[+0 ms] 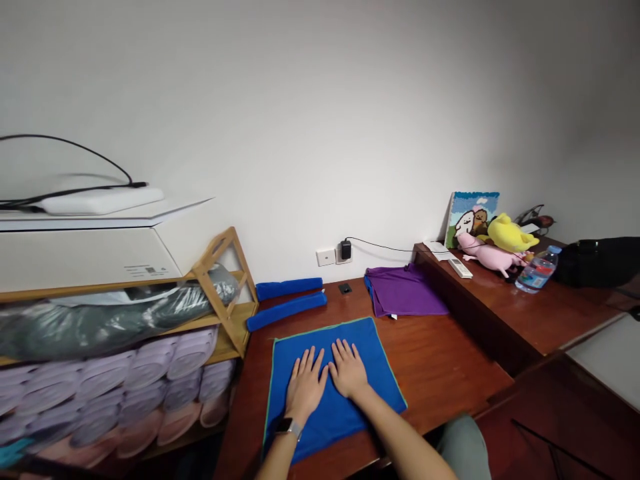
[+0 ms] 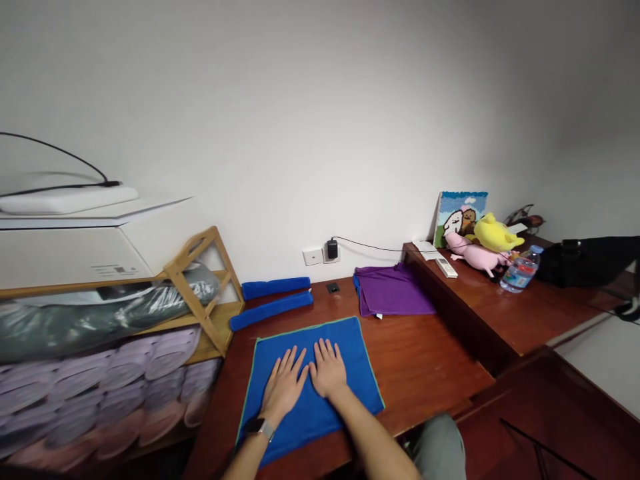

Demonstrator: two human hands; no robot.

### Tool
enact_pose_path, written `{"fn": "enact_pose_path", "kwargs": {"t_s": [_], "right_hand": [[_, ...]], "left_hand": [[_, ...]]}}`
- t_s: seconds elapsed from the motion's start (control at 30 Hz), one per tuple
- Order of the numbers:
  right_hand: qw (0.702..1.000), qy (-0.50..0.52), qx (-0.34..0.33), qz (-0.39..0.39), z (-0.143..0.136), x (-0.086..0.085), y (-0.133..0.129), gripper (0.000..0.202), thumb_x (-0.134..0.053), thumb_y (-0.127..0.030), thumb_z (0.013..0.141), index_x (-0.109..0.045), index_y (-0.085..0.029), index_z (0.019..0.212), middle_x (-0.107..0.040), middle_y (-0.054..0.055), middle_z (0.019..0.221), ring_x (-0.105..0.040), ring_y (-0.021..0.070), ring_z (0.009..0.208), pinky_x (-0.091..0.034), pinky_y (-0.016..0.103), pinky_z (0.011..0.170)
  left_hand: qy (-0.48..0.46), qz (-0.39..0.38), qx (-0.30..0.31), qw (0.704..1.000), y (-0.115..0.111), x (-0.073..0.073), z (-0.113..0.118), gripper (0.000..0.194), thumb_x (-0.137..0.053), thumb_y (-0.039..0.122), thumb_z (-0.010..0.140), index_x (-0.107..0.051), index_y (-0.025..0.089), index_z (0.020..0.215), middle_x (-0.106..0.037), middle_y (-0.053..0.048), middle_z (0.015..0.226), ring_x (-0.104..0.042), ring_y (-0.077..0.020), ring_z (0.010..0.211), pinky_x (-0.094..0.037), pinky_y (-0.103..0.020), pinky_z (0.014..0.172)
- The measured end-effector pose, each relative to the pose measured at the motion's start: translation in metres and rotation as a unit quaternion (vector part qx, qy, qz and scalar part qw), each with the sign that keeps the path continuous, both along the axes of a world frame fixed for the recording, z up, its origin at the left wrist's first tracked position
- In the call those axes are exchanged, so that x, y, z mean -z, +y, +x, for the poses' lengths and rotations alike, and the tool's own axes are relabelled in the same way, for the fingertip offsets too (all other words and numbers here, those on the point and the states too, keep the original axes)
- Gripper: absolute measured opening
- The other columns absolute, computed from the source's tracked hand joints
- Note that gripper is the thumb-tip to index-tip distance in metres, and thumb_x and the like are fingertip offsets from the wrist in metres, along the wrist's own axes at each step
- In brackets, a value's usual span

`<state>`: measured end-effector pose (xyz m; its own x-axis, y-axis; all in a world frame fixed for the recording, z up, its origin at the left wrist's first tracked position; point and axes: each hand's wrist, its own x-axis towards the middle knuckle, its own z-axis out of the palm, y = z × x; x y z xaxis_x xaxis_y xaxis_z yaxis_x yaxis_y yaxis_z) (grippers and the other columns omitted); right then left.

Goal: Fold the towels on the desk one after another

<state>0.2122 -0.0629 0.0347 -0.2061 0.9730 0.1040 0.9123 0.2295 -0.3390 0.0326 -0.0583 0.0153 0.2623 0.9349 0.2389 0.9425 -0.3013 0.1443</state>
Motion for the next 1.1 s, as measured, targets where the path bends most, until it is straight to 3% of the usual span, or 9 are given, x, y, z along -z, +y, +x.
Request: {"fn": "enact_pose_path", "kwargs": {"t_s": [0.13,0.27,0.37,0.5,0.57,0.67,0.9,1.0,1.1], "right_hand": [[0.997,-0.021,0.059,-0.038,0.043,-0.002,-0.011,0.066,-0.019,-0.049,0.111,-0.026,-0.019,0.170,-0.024,0.006,0.175,-0.016,0.0214,0.164,-0.009,0.046,0.133],[0.985,-0.042,0.149,-0.076,0.093,-0.016,-0.019,0.065,-0.019,-0.044,0.111,-0.024,-0.016,0.170,-0.019,0.007,0.176,-0.014,0.0225,0.165,-0.009,0.046,0.133],[0.987,-0.032,0.153,-0.024,0.078,-0.019,-0.040,0.064,-0.023,-0.040,0.111,-0.030,-0.011,0.168,-0.022,0.011,0.175,-0.014,0.0262,0.165,-0.009,0.048,0.133],[0.999,0.020,0.012,0.029,0.018,-0.010,-0.082,0.063,-0.026,-0.046,0.112,-0.035,-0.016,0.167,-0.028,0.007,0.174,-0.020,0.0223,0.163,-0.014,0.043,0.133],[0.999,0.034,-0.024,0.016,0.002,-0.005,-0.101,0.063,-0.025,-0.049,0.112,-0.035,-0.019,0.167,-0.031,0.006,0.173,-0.023,0.0212,0.162,-0.015,0.043,0.133],[1.000,0.029,0.009,-0.003,0.015,-0.002,-0.117,0.065,-0.024,-0.051,0.112,-0.033,-0.019,0.168,-0.030,0.007,0.173,-0.022,0.0228,0.163,-0.014,0.046,0.133],[0.986,-0.040,0.157,-0.045,0.096,0.004,-0.133,0.070,-0.025,-0.052,0.110,-0.028,-0.014,0.169,-0.020,0.008,0.175,-0.017,0.0257,0.164,-0.013,0.049,0.133],[0.982,-0.043,0.178,-0.048,0.097,0.008,-0.139,0.070,-0.028,-0.052,0.110,-0.031,-0.013,0.168,-0.024,0.011,0.174,-0.021,0.0281,0.163,-0.016,0.051,0.132],[0.981,-0.033,0.190,-0.018,0.080,0.005,-0.139,0.069,-0.031,-0.053,0.109,-0.038,-0.013,0.166,-0.028,0.015,0.173,-0.023,0.0332,0.162,-0.014,0.057,0.132]], "left_hand": [[0.011,-0.002,-0.036,0.999,-0.017,0.009,-0.045,0.062,-0.034,0.051,0.105,-0.043,0.027,0.162,-0.039,-0.010,0.172,-0.037,-0.0281,0.159,-0.029,-0.054,0.130],[0.023,0.011,-0.072,0.997,-0.034,0.004,-0.093,0.065,-0.031,0.048,0.104,-0.048,0.017,0.159,-0.044,-0.015,0.169,-0.042,-0.0303,0.156,-0.032,-0.054,0.129],[0.012,0.046,-0.054,0.997,-0.055,-0.006,-0.076,0.064,-0.030,0.044,0.105,-0.053,0.011,0.155,-0.047,-0.019,0.166,-0.043,-0.0320,0.155,-0.030,-0.054,0.130],[-0.012,0.043,0.017,0.999,-0.092,-0.007,-0.014,0.059,-0.033,0.047,0.106,-0.052,0.022,0.157,-0.047,-0.011,0.167,-0.042,-0.0298,0.156,-0.034,-0.054,0.129],[-0.005,0.022,0.026,0.999,-0.110,-0.001,0.000,0.059,-0.034,0.049,0.106,-0.049,0.027,0.158,-0.046,-0.010,0.168,-0.042,-0.0295,0.156,-0.035,-0.054,0.128],[0.010,0.012,0.005,1.000,-0.131,0.010,-0.014,0.061,-0.034,0.055,0.106,-0.044,0.031,0.161,-0.042,-0.008,0.170,-0.039,-0.0293,0.158,-0.033,-0.055,0.128],[0.030,0.040,-0.053,0.997,-0.162,0.030,-0.075,0.067,-0.034,0.055,0.102,-0.049,0.021,0.159,-0.046,-0.011,0.168,-0.044,-0.0304,0.155,-0.038,-0.055,0.127],[0.046,0.049,-0.059,0.996,-0.170,0.028,-0.073,0.066,-0.036,0.051,0.101,-0.059,0.016,0.151,-0.056,-0.015,0.159,-0.054,-0.0334,0.148,-0.040,-0.056,0.125],[0.044,0.068,-0.058,0.995,-0.163,0.010,-0.051,0.061,-0.036,0.046,0.101,-0.064,0.016,0.146,-0.060,-0.016,0.155,-0.055,-0.0334,0.146,-0.038,-0.057,0.126]]}}
